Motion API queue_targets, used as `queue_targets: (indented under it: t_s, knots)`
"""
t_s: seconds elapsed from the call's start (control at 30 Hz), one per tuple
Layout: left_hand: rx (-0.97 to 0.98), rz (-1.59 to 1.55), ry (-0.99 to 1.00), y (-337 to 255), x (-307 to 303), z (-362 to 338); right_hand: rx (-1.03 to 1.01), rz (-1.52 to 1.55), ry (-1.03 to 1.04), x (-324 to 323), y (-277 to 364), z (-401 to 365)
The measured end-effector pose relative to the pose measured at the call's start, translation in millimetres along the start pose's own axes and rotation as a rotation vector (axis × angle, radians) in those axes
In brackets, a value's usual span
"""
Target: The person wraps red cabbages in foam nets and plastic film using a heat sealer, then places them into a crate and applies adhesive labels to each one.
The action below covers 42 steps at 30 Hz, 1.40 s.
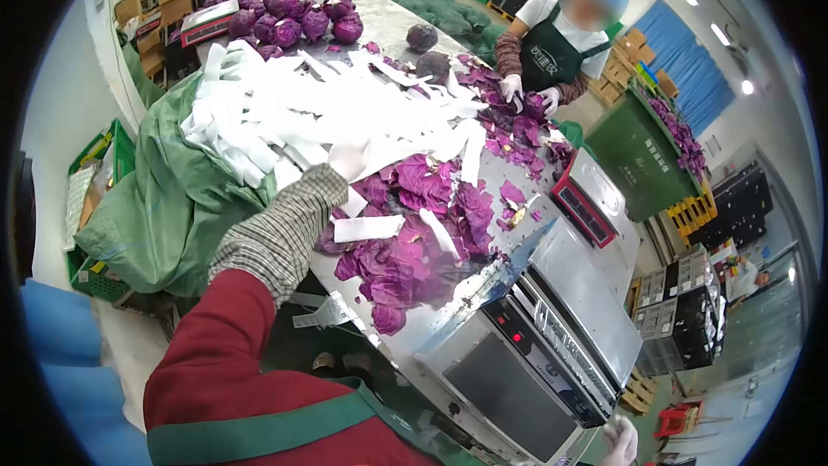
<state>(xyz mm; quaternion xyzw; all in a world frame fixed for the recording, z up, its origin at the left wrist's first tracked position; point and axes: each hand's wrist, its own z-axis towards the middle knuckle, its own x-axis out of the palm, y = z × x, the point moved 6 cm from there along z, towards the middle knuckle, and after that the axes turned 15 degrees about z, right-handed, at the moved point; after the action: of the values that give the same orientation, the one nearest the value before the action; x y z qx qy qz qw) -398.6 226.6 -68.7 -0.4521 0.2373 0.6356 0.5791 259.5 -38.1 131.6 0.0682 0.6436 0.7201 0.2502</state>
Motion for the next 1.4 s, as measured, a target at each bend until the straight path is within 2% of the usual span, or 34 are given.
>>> queue_targets:
  t_s: [0.07, 0.1, 0.13, 0.17, 0.2, 0.23, 0.27, 0.3, 0.33, 0.37, 0.43, 0.47, 0.5, 0.57, 0.6, 0.7, 0.73, 0.83, 0.87, 0.9, 0.93, 1.0, 1.07, 1.17, 1.2, 1.23, 1.3, 1.33, 1.37, 1.4]
  knots:
    - [-0.009, -0.179, -0.054, -12, -74, 14, -0.041, -0.047, 0.269, 43, 12, 22]
    - [0.003, -0.375, -0.099, -15, -111, 10, -0.21, -0.018, 0.266, 103, 50, 7]
    - [0.018, -0.562, -0.155, -15, -136, 7, -0.172, -0.06, 0.408, 131, 51, 20]
    - [0.099, -0.937, -0.075, -16, -125, 7, -0.135, -0.102, 0.552, 158, 50, 32]
    - [0.337, -1.277, -0.111, -51, -177, -16, -0.276, -0.067, 0.573, 196, 66, 35]
    - [0.405, -0.983, -0.102, -61, -184, -26, -0.417, -0.027, 0.586, 239, 86, 33]
    - [0.504, -0.865, -0.119, -83, -199, -42, -0.474, 0.066, 0.677, 281, 98, 29]
    - [0.55, -0.863, -0.042, -104, -219, -58, -0.53, 0.158, 0.763, 318, 109, 21]
    - [0.51, -0.861, -0.003, -120, -230, -68, -0.428, 0.26, 0.916, 354, 112, 5]
    - [0.505, -0.908, -0.044, -126, -234, -73, -0.326, 0.363, 1.067, 386, 114, -15]
    - [0.416, -1.008, -0.159, -126, -248, -76, -0.283, 0.561, 1.269, 438, 113, -49]
    - [0.442, -1.023, -0.16, -119, -246, -77, -0.219, 0.617, 1.314, 456, 106, -49]
    - [0.297, -1.16, -0.128, -107, -241, -75, -0.153, 0.67, 1.357, 471, 102, -51]
    - [-0.005, -1.438, -0.073, -86, -231, -73, -0.082, 0.659, 1.344, 491, 104, -50]
    - [-0.047, -1.47, 0.099, -79, -224, -73, -0.087, 0.666, 1.322, 500, 109, -51]
    - [-0.072, -1.32, 0.066, -56, -205, -64, -0.074, 0.67, 1.256, 536, 111, -52]
    - [0.03, -1.005, -0.191, -44, -218, -57, -0.046, 0.667, 1.243, 551, 109, -51]
    - [-0.008, -1.006, -0.165, -13, -197, -33, -0.05, 0.673, 1.181, 596, 103, -44]
    - [-0.019, -0.936, -0.274, 1, -193, -25, -0.047, 0.658, 1.151, 610, 102, -43]
    - [-0.064, -1.025, -0.261, 14, -184, -16, -0.043, 0.645, 1.117, 625, 101, -44]
    - [-0.106, -1.113, -0.244, 29, -175, -7, -0.149, 0.585, 1.057, 641, 97, -38]
    - [-0.194, -1.296, -0.205, 62, -161, 14, -0.129, 0.582, 0.988, 671, 96, -35]
    - [-0.253, -1.33, -0.087, 102, -151, 34, -0.19, 0.566, 0.926, 703, 110, -41]
    - [-0.328, -1.515, 0.043, 168, -121, 64, -0.139, 0.808, 0.824, 760, 124, -37]
    - [-0.373, -1.606, 0.116, 189, -114, 70, 0.116, 1.127, 0.817, 781, 136, -48]
    - [-0.415, -1.69, 0.193, 207, -107, 76, 0.196, 1.089, 0.797, 803, 130, -49]
    - [-0.388, -1.856, 0.184, 242, -98, 95, 0.344, 1.021, 0.75, 849, 106, -40]
    - [-0.377, -1.901, 0.183, 266, -96, 109, 0.235, 0.924, 1.018, 863, 108, -49]
    - [-0.37, -1.95, 0.181, 288, -94, 122, 0.284, 0.766, 1.138, 880, 113, -66]
    - [-0.27, -2.091, 0.162, 306, -97, 140, 0.337, 0.599, 1.251, 895, 122, -89]
